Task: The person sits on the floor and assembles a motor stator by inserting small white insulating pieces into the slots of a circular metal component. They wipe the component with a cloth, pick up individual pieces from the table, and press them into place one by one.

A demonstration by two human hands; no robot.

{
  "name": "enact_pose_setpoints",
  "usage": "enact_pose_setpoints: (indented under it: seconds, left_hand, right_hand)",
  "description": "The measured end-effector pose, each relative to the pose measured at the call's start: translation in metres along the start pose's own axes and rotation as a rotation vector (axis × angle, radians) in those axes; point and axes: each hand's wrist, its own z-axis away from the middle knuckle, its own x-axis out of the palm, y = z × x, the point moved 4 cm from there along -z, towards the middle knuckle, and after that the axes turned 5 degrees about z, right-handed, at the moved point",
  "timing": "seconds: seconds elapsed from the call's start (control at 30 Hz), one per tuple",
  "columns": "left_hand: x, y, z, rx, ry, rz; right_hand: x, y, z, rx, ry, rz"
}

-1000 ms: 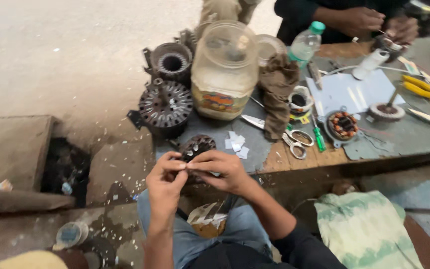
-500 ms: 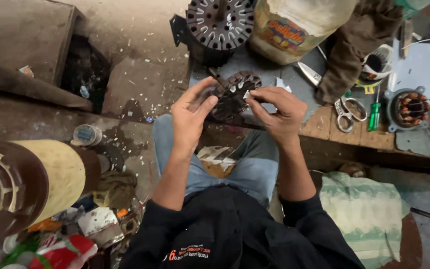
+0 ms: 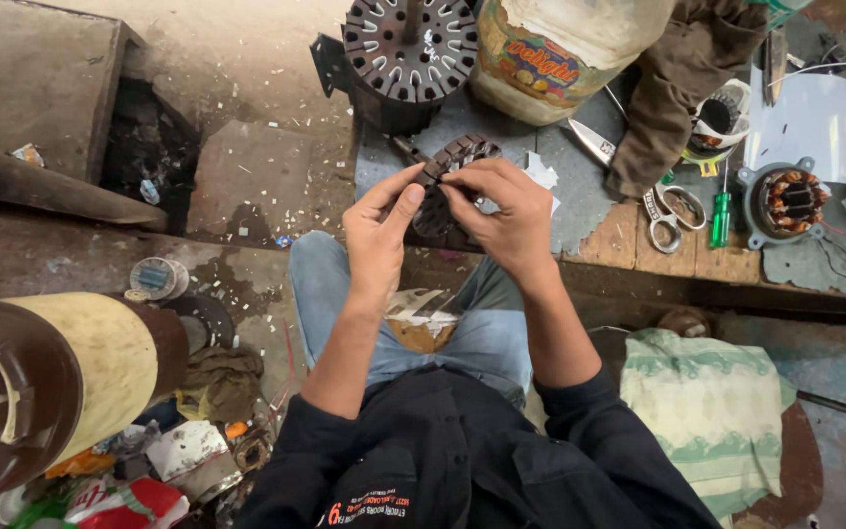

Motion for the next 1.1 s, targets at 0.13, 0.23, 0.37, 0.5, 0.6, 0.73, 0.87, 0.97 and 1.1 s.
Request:
enact_pose_setpoints:
  seconds: [0.13, 0.23, 0.37, 0.5, 0.6, 0.73, 0.87, 0.97, 1.1]
  left_hand:
    - [0.002, -0.005, -0.001, 0.021, 0.009, 0.05]
    - [0.002, -0.006, -0.001, 0.004, 0.026, 0.031]
    - [0.003, -0.004, -0.001, -0.012, 0.02, 0.017]
    - [0.003, -0.004, -0.002, 0.003, 0.022, 0.022]
    - [0.003, -0.006, -0.001, 0.01, 0.023, 0.043]
    - [0.003, -0.01, -0.001, 0.001, 0.029, 0.089]
    - [0.004, -0.01, 0.004, 0.028, 0.044, 0.061]
    - [0.01, -0.012, 0.01, 0.062, 0.016, 0.074]
    - [0.021, -0.015, 0.016, 0.106, 0.04, 0.043]
  right_hand:
    - [0.003, -0.004, 0.005, 0.019, 0.073, 0.057]
    - [0.002, -0.003, 0.008, -0.015, 0.084, 0.083]
    - [-0.004, 0.002, 0.01, -0.049, 0.125, 0.036]
    - [-0.004, 0.003, 0.012, -0.071, 0.131, 0.02]
    - [0.001, 0.001, 0.013, -0.043, 0.129, 0.085]
    - [0.005, -0.003, 0.011, -0.046, 0.147, 0.12]
    - [0.002, -0.006, 0.011, -0.028, 0.168, 0.084]
    - [0.004, -0.01, 0.012, -0.063, 0.178, 0.152]
    - [0.004, -0.01, 0.018, -0.058, 0.176, 0.196]
